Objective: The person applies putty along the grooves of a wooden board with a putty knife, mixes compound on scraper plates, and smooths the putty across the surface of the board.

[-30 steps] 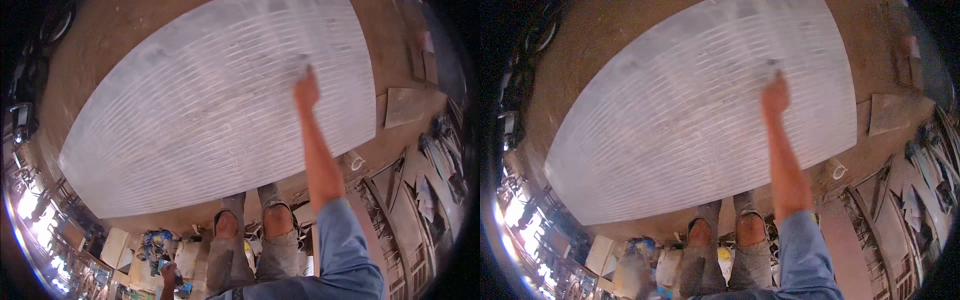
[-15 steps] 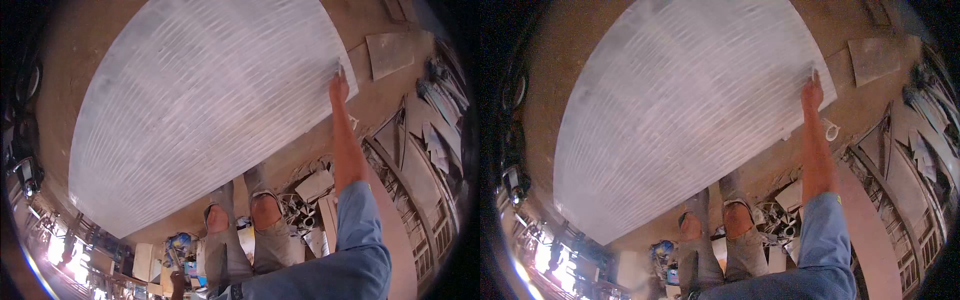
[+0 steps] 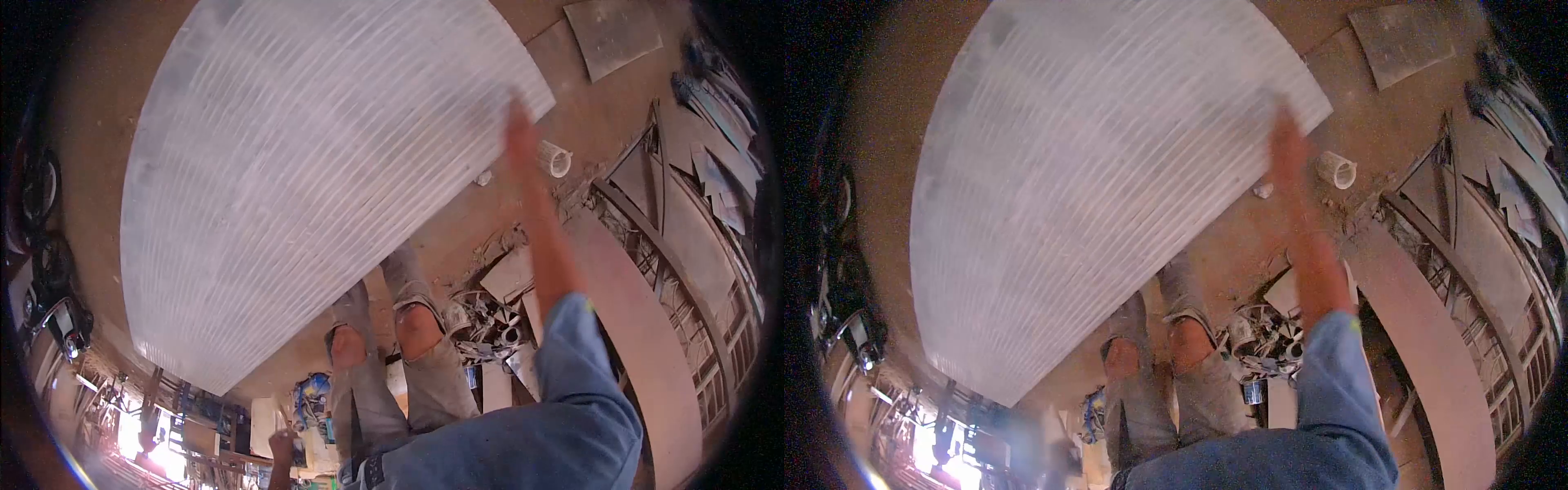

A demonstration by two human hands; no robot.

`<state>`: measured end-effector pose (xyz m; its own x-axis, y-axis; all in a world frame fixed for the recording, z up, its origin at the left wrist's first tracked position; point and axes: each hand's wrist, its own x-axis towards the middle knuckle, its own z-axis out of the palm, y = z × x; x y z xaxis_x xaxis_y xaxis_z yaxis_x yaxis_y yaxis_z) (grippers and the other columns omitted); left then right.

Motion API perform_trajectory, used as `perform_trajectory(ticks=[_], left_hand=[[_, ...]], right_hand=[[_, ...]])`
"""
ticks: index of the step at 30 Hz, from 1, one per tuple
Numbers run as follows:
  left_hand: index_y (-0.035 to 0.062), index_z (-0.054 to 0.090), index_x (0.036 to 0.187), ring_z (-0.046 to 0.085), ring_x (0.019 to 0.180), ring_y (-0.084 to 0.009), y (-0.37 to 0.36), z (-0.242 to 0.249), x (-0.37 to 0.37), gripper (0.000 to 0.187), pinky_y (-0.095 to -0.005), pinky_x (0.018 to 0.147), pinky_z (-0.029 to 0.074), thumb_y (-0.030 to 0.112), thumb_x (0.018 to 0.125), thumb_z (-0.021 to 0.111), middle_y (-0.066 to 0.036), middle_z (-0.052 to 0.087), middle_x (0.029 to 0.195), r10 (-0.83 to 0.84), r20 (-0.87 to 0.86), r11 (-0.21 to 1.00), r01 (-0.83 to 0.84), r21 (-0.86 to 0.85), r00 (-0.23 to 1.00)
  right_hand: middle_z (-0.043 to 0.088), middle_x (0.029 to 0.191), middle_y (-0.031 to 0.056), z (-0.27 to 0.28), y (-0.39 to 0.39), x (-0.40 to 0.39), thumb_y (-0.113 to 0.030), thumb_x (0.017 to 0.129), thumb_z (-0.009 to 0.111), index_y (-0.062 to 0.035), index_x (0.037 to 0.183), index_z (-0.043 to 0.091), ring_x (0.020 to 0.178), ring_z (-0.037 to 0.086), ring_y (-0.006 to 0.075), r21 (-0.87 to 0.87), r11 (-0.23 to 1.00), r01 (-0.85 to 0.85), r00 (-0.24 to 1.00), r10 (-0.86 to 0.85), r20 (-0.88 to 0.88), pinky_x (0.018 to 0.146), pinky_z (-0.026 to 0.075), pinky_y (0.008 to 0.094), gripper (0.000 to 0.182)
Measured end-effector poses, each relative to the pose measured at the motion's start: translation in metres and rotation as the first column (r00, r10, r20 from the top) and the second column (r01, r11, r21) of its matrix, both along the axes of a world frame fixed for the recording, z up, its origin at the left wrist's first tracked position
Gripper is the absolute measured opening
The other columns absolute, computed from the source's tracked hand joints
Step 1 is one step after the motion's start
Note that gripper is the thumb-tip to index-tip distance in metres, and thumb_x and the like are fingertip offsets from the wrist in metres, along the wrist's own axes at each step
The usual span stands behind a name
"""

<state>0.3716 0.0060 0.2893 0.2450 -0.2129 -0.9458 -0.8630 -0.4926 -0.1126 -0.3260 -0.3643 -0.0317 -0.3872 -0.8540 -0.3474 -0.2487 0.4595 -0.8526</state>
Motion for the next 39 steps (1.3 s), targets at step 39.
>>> perform_trajectory(ticks=[39], left_hand=[[-0.0012,0.064,0.076,0.053,0.064,-0.0140,0.288,-0.038,0.278,0.018,-0.0309,0.059,0.044,0.017,0.077,0.066,-0.002,0.058,0.071,0.802,-0.069,0.532,-0.762,-0.369,0.593]], right_hand=[[0.052,0.135,0.0168,0.012,0.357,0.750,-0.008,0.095,0.042,-0.0085,0.143,0.043,0.119,0.053,0.0306,0.307,0.850,-0.429,0.896,0.356,0.265,0.101,0.041,0.0415,0.048]])
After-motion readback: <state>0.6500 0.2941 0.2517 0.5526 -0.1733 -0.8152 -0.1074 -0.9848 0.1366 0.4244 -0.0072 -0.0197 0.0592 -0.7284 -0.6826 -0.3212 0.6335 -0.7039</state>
